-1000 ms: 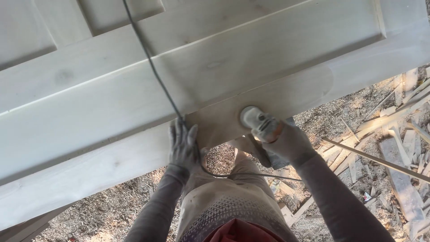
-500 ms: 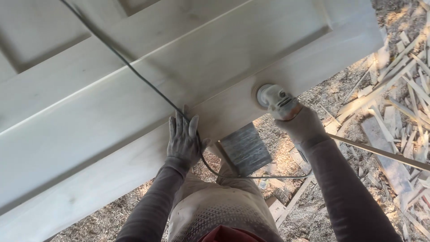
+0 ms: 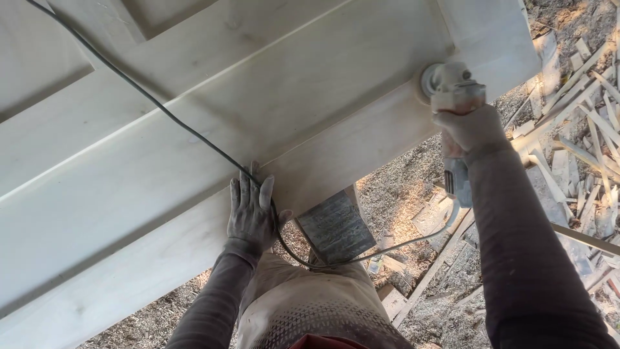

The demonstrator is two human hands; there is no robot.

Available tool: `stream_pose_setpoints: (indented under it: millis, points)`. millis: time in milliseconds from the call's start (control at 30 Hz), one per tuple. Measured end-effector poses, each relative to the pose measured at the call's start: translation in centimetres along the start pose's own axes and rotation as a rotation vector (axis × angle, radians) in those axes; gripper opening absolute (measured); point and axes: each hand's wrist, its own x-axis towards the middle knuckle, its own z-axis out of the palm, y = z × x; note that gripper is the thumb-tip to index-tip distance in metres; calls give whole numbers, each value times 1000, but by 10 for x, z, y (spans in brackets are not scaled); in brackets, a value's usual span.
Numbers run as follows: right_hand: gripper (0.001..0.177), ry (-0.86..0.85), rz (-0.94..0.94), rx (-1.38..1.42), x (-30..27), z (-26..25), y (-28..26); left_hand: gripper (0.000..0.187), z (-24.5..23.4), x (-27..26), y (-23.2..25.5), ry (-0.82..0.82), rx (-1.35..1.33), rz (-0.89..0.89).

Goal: Sanding a wooden door using a power orbital sander

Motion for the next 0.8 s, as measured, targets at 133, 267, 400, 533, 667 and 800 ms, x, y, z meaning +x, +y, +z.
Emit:
stream_pose_setpoints:
  millis: [133,267,400,533,667,800]
  points:
    - [70,-50,-50,1,-47,30,-41,82,7,-3,-3,14,-21,-7]
    - [64,-131,-113,-29,-99,61,-62,84,12,-6,-7,19,-48,-18]
    - [54,-242,-180,-123,-155,86,-88,82,3,-13,-10,66,-145,-46]
    - [38,-414,-268,-251,-212,92,-121,88,-14,-33,-22,159,-284,-153]
    - [44,-496,-371,-343,-234,117,-104,83,-21,-59,-33,198,-274,-181]
    - [48,-533,-434,-414,-214,98,-94,78,-16,-72,-36,111,-205,-184]
